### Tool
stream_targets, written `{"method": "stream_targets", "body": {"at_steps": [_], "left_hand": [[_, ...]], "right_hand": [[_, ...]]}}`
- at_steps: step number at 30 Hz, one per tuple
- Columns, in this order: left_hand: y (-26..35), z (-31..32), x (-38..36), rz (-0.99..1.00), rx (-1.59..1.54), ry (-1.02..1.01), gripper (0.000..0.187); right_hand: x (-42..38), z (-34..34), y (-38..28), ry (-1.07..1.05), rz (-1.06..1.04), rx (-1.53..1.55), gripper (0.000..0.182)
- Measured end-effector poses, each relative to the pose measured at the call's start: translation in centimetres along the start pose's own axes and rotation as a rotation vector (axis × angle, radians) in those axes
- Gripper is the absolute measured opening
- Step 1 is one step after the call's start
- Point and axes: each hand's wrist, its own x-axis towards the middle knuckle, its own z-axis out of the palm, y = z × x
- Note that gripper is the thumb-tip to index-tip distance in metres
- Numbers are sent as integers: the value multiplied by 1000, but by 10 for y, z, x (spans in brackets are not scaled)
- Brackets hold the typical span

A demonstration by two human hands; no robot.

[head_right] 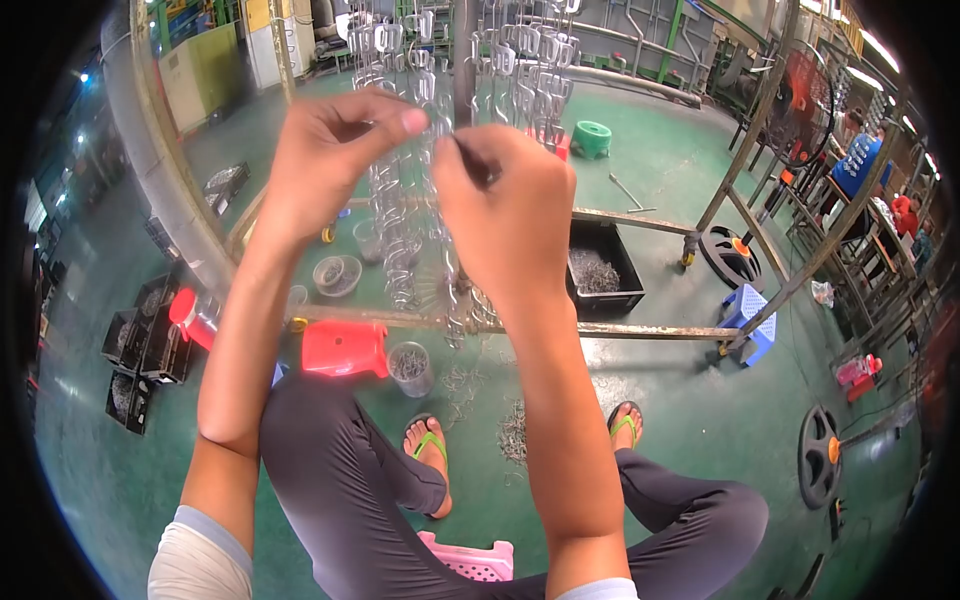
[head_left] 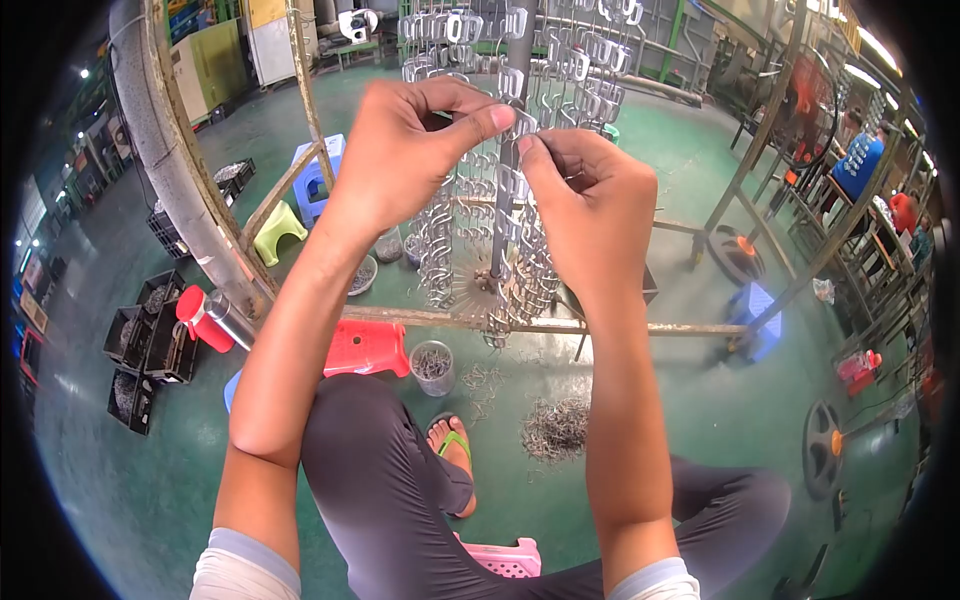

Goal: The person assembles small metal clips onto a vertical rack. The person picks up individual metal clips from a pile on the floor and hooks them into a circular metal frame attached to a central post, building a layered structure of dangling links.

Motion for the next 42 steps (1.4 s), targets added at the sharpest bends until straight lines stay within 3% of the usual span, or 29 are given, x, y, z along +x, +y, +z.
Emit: {"method": "stream_targets", "body": {"at_steps": [14,21,28,31,34,42], "left_hand": [[7,16,-8,-1,38,156,27],[7,19,-9,-10,47,171,27],[13,21,-9,2,111,159,23],[14,25,-9,-53,2,143,21],[15,26,-8,-53,-91,127,20],[17,27,-9,-50,-112,116,22]], "right_hand": [[-4,-6,-1,-105,21,-14,18],[30,-9,-10,-43,-74,-63,31],[75,-17,-33,-273,-142,-264,35],[82,-24,-47,-373,15,-401,31],[79,-24,-59,-337,69,-443,32],[93,-31,-52,-443,-19,-451,35]]}}
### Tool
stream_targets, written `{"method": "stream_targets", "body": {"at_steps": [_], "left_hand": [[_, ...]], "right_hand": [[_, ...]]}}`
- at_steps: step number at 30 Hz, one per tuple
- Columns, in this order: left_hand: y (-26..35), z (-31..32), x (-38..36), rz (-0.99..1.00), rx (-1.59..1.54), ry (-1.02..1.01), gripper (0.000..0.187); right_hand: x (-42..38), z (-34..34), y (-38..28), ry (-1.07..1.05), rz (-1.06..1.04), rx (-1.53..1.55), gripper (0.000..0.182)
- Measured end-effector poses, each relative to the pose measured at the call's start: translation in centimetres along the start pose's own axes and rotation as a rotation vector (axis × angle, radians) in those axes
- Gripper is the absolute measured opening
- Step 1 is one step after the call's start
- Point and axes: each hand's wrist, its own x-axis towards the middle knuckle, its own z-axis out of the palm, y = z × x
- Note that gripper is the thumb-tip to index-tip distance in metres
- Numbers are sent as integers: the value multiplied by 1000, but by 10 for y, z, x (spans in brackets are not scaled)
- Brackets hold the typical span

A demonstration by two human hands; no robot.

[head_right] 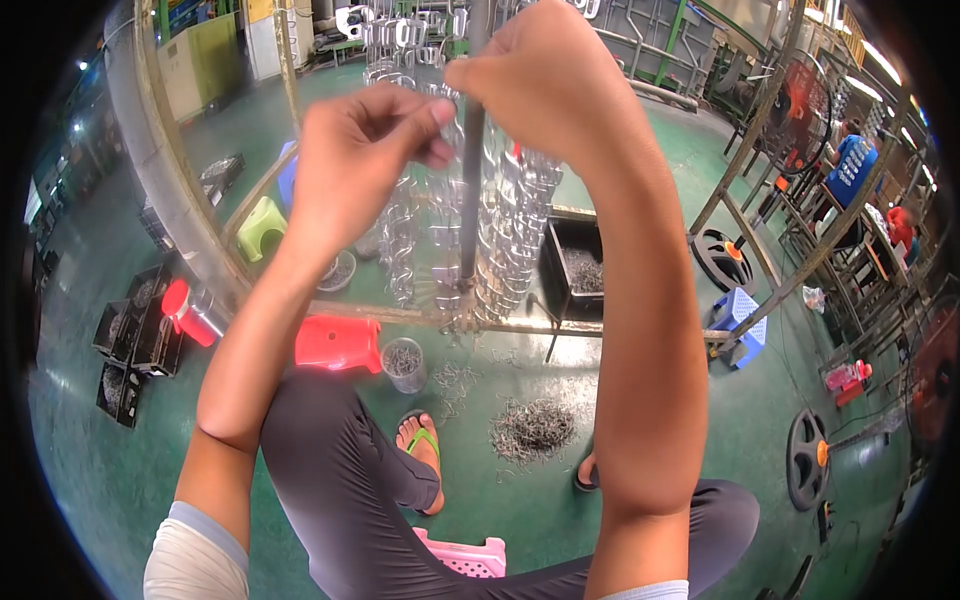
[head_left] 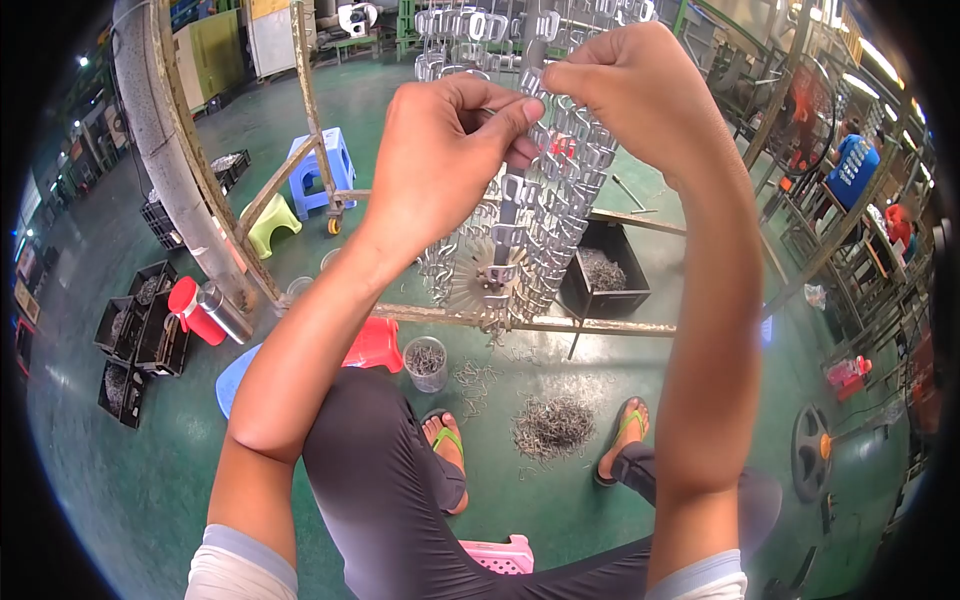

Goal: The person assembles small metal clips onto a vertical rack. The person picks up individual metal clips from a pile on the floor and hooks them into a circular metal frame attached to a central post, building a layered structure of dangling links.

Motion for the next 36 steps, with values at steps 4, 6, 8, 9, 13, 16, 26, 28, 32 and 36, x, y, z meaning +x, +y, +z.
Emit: {"method": "stream_targets", "body": {"at_steps": [4,6,8,9,13,16,26,28,32,36], "left_hand": [[0,0,0,-7,-7,-2,22],[1,-1,0,-12,10,-10,23],[1,-1,1,-9,9,-14,23],[1,-2,1,-9,8,-16,23],[0,-4,2,-8,19,-24,23],[3,-6,2,-6,26,-25,24],[1,-20,11,23,108,-27,27],[2,-19,11,19,139,-43,27],[2,-17,11,38,188,-99,27],[-9,-18,13,84,239,-125,27]], "right_hand": [[0,0,-2,14,-23,-26,35],[1,-2,-4,-6,2,-65,36],[3,-6,-15,-44,111,-125,29],[4,-8,-31,-72,208,-165,26],[-3,-20,-38,-160,144,-45,31],[-3,-18,-53,-171,265,-136,30],[-1,-22,-37,-171,170,-145,27],[-1,-23,-35,-168,173,-133,26],[-6,-24,-40,-136,187,-163,25],[-6,-13,-64,-62,427,-311,23]]}}
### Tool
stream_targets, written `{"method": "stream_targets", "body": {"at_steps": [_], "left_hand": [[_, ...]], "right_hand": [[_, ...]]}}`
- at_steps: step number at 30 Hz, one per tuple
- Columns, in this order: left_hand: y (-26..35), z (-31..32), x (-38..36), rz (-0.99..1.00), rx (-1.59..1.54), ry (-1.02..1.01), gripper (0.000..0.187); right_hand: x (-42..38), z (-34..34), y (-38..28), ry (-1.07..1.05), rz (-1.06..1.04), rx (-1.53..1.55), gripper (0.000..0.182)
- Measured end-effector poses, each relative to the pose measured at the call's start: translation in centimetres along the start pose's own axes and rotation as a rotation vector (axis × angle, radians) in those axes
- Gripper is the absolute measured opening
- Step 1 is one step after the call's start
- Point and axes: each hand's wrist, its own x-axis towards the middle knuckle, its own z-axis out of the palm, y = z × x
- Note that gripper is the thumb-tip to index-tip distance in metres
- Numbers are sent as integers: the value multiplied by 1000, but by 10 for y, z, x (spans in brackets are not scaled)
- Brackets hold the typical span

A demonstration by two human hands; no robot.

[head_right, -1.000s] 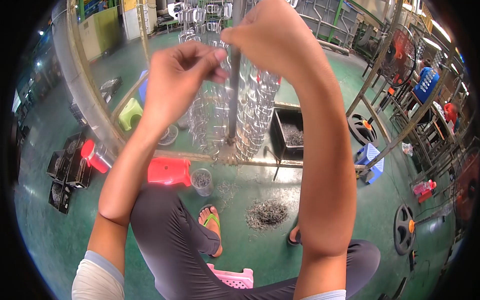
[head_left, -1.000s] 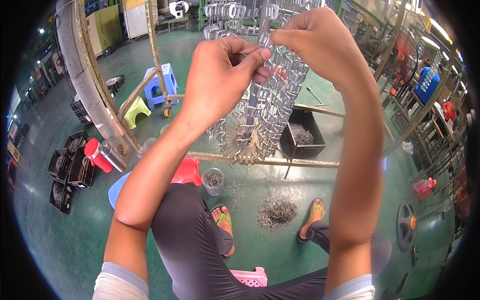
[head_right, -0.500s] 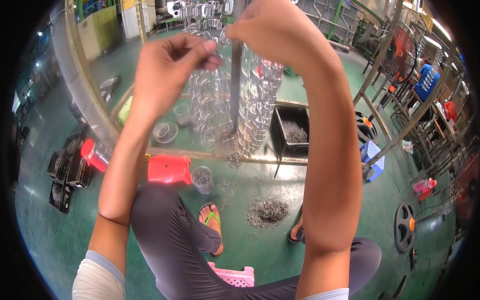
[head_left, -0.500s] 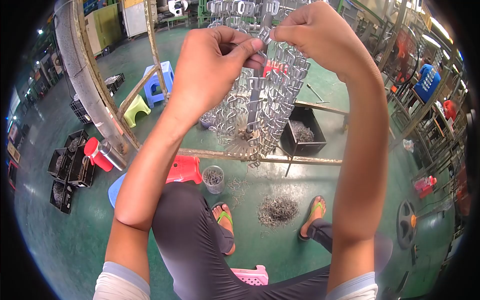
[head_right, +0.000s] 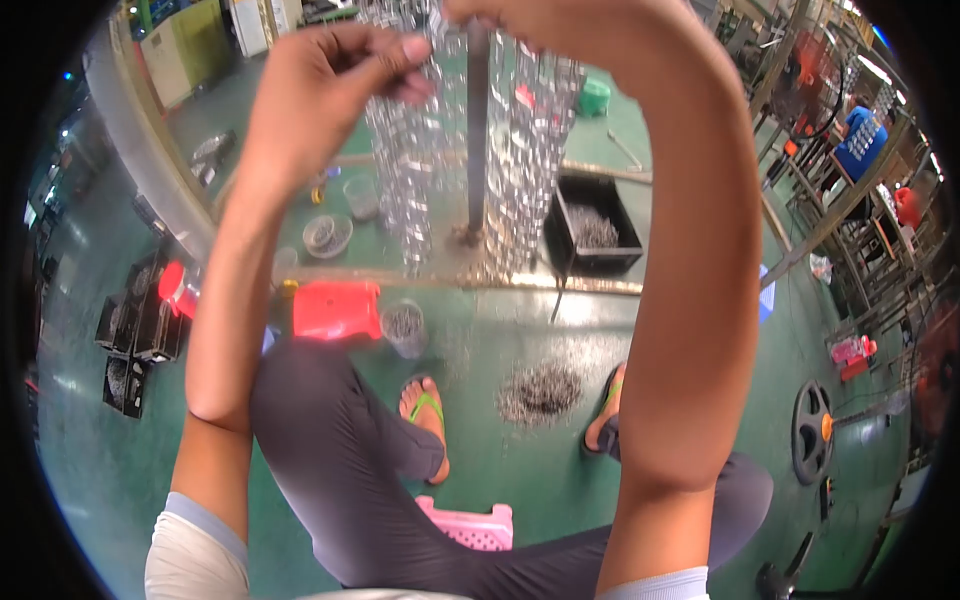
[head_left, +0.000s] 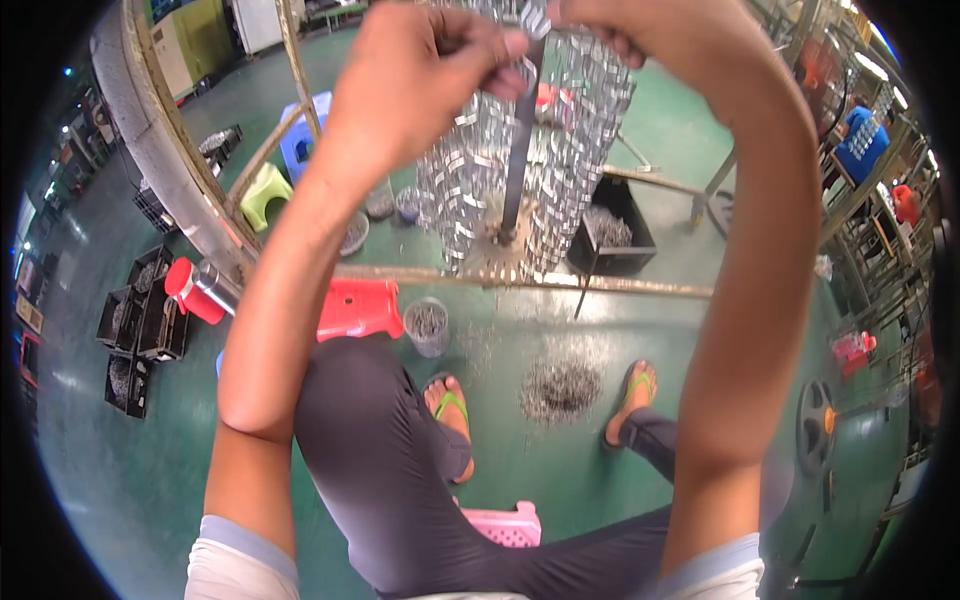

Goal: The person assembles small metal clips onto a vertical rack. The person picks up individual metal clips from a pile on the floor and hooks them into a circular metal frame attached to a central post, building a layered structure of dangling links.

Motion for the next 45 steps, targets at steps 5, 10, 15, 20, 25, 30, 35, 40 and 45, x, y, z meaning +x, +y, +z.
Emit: {"method": "stream_targets", "body": {"at_steps": [5,10,15,20,25,30,35,40,45], "left_hand": [[8,4,-8,41,-192,41,24],[3,2,-6,-13,-208,26,25],[7,-1,-10,69,-191,21,27],[6,0,-11,111,-146,19,26],[0,-3,-10,112,-138,33,26],[7,-17,-29,109,197,148,28],[-42,-48,-67,-187,190,-177,29],[-139,27,-165,-823,-188,-738,32],[-277,159,-310,-946,-388,-731,20]], "right_hand": [[0,36,91,-109,-398,270,31],[-39,115,153,-377,-218,307,32],[-77,210,194,-620,-26,249,53],[-88,273,195,-626,-60,405,43],[-91,311,182,-516,-117,577,28],[-91,318,179,-405,-110,505,29],[-98,325,190,-299,-8,558,29],[-92,314,193,-320,69,522,30],[-86,320,202,-357,86,531,29]]}}
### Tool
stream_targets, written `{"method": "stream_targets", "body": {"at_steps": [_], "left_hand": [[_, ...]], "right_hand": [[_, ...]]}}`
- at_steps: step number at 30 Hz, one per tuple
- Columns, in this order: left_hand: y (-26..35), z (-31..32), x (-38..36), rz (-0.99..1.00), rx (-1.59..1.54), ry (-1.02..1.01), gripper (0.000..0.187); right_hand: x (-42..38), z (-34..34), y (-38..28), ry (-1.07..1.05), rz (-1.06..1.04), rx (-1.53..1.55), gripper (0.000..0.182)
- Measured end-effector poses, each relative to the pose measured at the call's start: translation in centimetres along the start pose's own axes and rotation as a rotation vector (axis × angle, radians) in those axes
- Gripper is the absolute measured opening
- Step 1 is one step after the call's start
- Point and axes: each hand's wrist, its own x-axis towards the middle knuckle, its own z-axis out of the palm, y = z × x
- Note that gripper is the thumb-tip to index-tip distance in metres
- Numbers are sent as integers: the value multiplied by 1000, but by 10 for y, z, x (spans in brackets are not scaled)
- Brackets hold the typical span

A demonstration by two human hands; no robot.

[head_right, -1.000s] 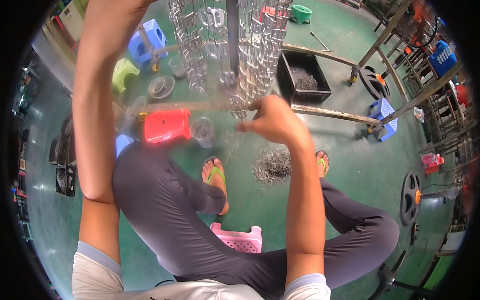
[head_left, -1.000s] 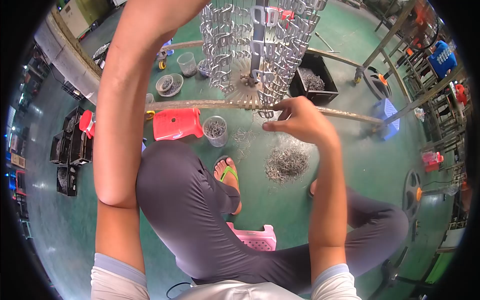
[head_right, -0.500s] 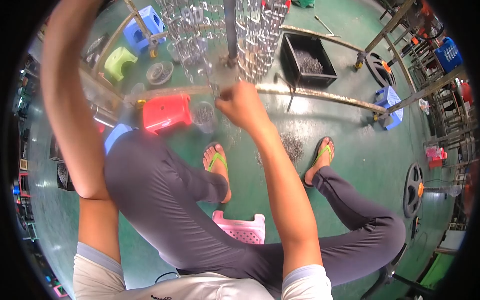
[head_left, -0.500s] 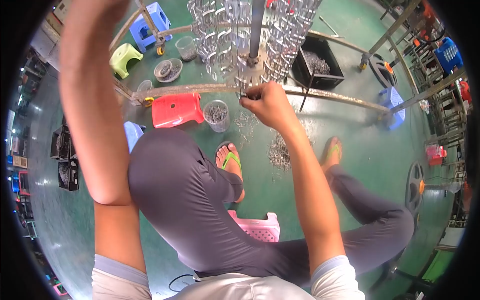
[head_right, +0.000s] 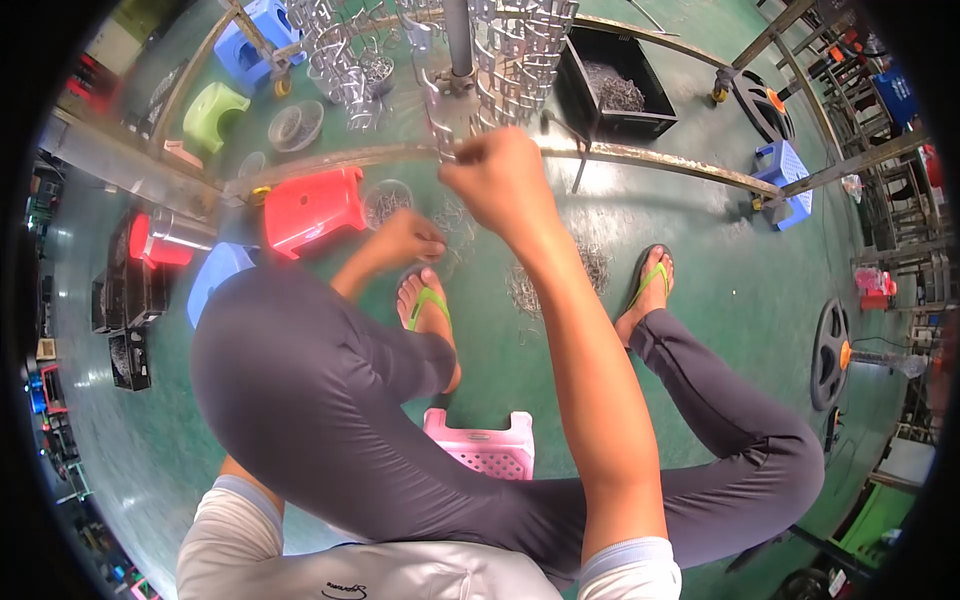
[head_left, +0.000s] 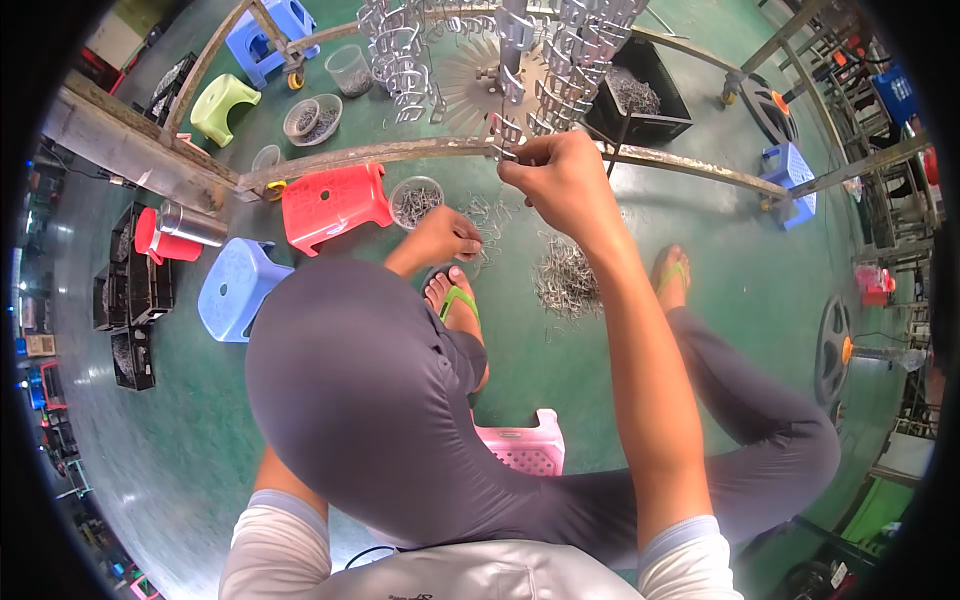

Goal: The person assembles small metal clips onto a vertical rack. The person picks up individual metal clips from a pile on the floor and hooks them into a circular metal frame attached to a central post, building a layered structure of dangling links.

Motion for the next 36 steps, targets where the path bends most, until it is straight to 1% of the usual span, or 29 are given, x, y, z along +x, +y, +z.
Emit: {"method": "stream_targets", "body": {"at_steps": [3,4,5,7,8,10,13,15,16,17,19,20,22,25,28,31,33,36], "left_hand": [[-17,21,20,-21,159,123,20],[-33,27,29,-43,-49,146,19],[-49,28,38,-45,-37,147,19],[-47,28,40,-49,-13,160,19],[-45,26,41,-62,96,163,20],[-11,20,32,-85,314,166,21],[57,25,-1,98,-74,298,22],[102,29,-24,293,-116,422,21],[113,30,-30,394,-137,485,21],[111,28,-29,450,-108,500,20],[106,24,-21,566,-49,527,18],[103,24,-20,583,-56,539,16],[101,25,-20,615,-73,561,13],[98,28,-20,627,20,636,8],[94,35,-12,822,123,783,7],[92,35,-7,853,205,838,11],[91,36,-6,851,195,841,11],[91,37,-3,829,218,872,10]], "right_hand": [[4,-3,3,-9,13,25,27],[4,-3,4,-17,17,33,26],[5,-4,5,-22,37,47,26],[8,-5,2,-38,71,79,25],[8,-7,0,-52,100,121,26],[9,-5,3,-37,108,138,27],[6,-4,5,3,103,138,26],[3,-1,4,14,71,138,25],[1,-1,4,11,46,141,26],[-1,1,3,7,19,142,26],[-4,5,6,86,-40,108,26],[-5,6,7,126,-68,90,26],[-9,5,4,111,-76,55,26],[-11,0,-9,94,-42,28,25],[-7,-3,-21,93,-62,-45,25],[2,-3,-27,73,-92,-115,24],[6,-4,-30,52,-95,-174,23],[15,-4,-23,64,-103,-217,26]]}}
